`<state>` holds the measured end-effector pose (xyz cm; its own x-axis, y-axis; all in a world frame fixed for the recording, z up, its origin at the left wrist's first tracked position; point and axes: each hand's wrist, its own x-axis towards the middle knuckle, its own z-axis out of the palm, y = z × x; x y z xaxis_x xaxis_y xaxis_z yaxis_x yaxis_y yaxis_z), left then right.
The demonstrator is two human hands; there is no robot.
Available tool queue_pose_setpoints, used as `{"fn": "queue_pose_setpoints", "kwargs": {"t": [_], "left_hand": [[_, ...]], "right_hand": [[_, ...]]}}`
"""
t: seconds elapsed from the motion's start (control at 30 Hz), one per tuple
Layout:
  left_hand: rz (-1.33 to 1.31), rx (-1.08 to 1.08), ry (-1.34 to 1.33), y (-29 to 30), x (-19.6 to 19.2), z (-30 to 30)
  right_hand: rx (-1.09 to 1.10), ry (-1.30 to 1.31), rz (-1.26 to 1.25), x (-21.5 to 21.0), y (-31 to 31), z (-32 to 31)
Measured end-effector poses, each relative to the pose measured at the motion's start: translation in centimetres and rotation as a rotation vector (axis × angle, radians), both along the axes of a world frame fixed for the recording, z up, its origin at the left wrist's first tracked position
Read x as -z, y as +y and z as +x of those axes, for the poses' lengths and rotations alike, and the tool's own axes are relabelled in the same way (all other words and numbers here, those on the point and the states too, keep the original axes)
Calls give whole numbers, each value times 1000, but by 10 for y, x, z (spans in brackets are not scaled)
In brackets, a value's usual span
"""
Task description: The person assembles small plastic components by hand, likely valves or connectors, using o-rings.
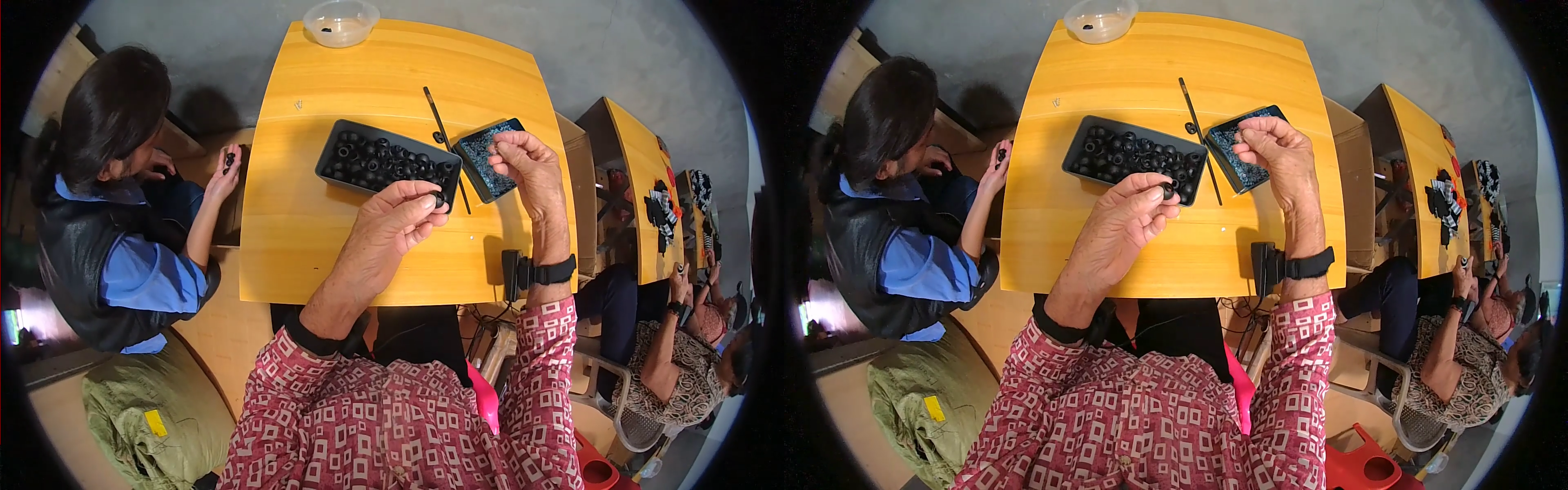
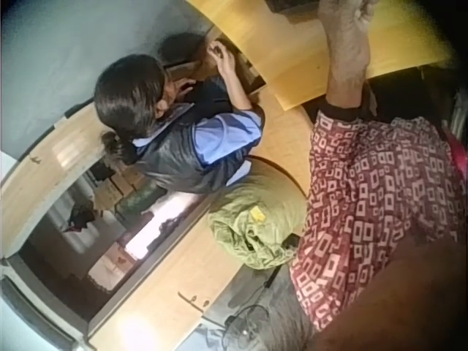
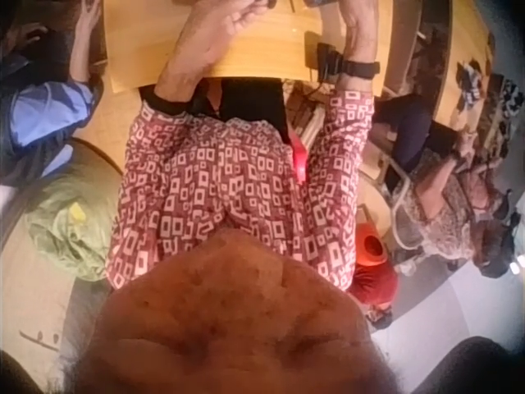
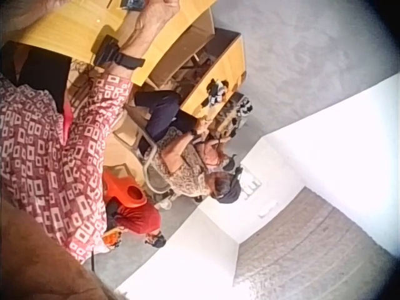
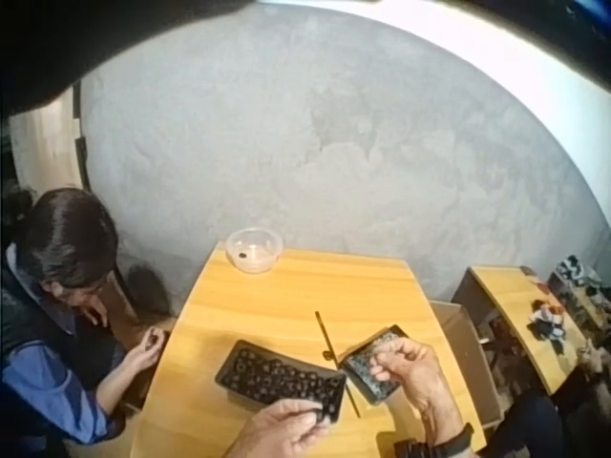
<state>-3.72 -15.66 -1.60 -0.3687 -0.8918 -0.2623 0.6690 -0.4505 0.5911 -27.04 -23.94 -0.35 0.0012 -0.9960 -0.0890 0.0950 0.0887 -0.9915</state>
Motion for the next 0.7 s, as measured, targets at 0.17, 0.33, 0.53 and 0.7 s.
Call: {"fn": "queue_pose_setpoints", "kwargs": {"t": [0.17,0.33,0.53,0.7], "left_hand": [[-43,10,7,3,-2,-4],[-102,57,107,5,-4,-6],[-97,62,158,10,-9,-5],[-81,61,182,17,-15,-3]], "right_hand": [[-29,-63,-33,-21,38,17],[-54,61,-169,-43,78,41],[-102,56,-338,-42,94,52],[-70,38,-350,-45,102,64]]}}
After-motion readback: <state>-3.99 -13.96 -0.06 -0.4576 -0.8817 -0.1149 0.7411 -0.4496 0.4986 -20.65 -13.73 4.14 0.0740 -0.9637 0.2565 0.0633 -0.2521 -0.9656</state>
